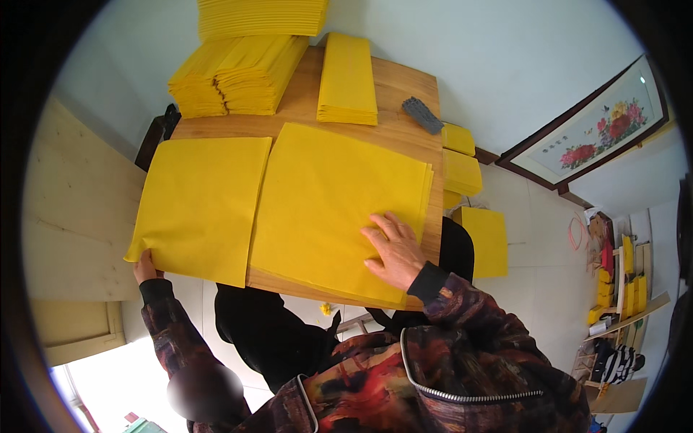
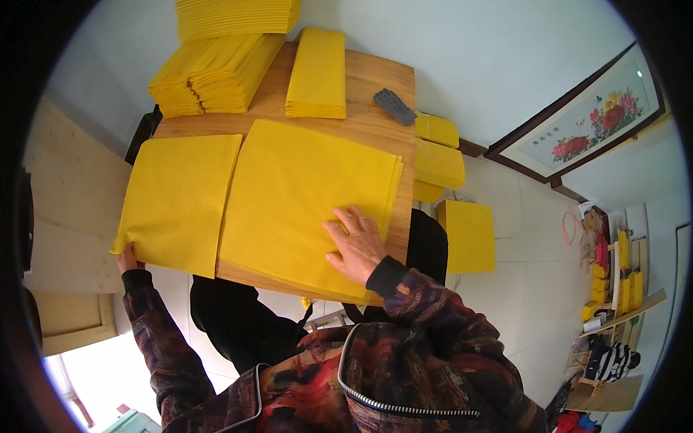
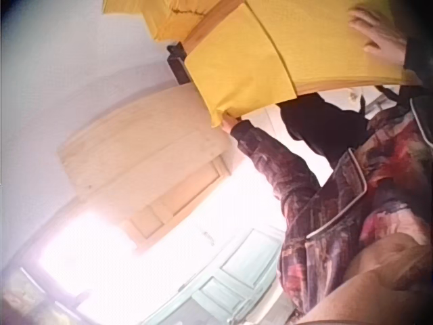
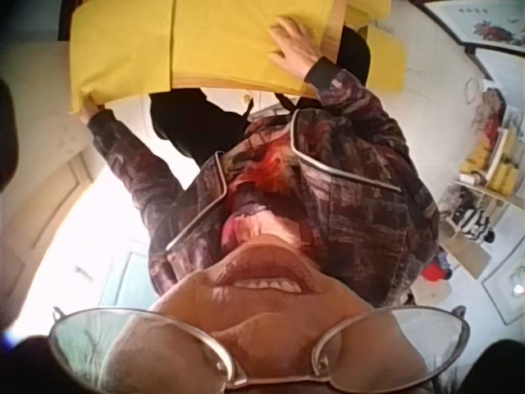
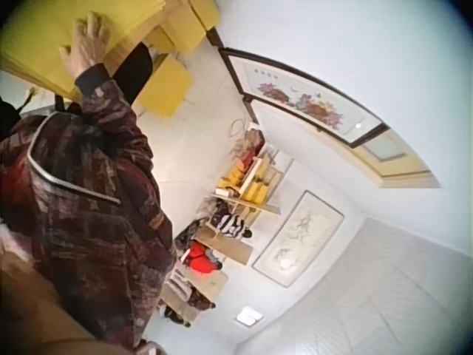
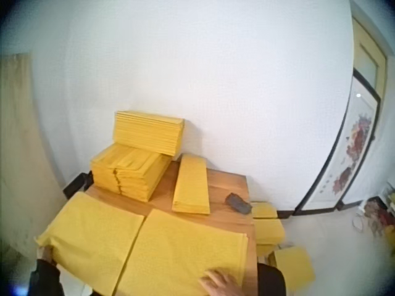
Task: The person sits on the floor and repeatedly folds yellow paper sheets in half, then in half again, smoothing each crease. They stack the folded sheets into neat piles on a low wooden table.
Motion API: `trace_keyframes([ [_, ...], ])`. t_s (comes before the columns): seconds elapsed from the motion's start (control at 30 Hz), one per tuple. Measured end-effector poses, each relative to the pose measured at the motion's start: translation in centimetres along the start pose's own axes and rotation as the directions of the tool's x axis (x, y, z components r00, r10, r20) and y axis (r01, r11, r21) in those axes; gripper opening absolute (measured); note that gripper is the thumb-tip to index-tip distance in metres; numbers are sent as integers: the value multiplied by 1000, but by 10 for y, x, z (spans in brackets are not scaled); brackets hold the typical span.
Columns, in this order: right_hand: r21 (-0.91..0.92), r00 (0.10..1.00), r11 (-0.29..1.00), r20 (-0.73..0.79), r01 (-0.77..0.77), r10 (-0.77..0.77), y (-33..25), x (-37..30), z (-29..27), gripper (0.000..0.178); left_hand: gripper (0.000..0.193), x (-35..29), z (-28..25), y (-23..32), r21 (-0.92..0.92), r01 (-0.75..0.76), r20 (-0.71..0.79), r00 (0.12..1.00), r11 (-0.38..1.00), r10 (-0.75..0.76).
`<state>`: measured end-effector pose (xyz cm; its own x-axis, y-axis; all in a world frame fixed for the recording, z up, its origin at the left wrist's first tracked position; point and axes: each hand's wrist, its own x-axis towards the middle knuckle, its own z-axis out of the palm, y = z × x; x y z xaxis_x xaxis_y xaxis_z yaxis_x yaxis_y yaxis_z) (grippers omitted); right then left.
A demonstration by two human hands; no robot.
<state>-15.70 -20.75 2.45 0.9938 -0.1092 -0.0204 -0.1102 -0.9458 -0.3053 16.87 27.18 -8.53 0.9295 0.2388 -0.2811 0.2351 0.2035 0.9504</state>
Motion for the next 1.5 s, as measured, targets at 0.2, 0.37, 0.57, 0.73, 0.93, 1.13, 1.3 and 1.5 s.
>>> trace_keyframes([
  [0.2,61,993,994,67,92,-96,46,-18,-20,52,21,18,-3,0,0,57,94,994,998,-56],
  [0.37,74,986,984,22,165,-167,50,-22,-18,48,32,15,-9,-3,-165,73,85,995,984,-59],
  [0.57,69,985,983,-15,170,-169,48,-28,-15,47,38,-87,56,5,524,-594,-65,687,610,724],
  [0.73,205,963,954,-203,219,-178,52,-34,-12,47,41,-228,173,-20,453,-786,657,613,421,439],
  [0.93,368,875,929,-436,-40,211,91,-57,-11,44,56,-230,224,-17,774,-632,617,769,45,168],
  [1.13,526,834,844,-417,-104,362,114,-51,4,36,55,-235,234,-17,793,-600,607,769,-100,202],
  [1.3,551,842,825,-383,-124,381,126,-39,6,30,52,-232,238,-19,787,-612,615,767,-76,183],
  [1.5,517,822,845,-418,-134,386,124,-33,6,32,49,-241,255,-7,767,-614,640,752,-186,156],
])
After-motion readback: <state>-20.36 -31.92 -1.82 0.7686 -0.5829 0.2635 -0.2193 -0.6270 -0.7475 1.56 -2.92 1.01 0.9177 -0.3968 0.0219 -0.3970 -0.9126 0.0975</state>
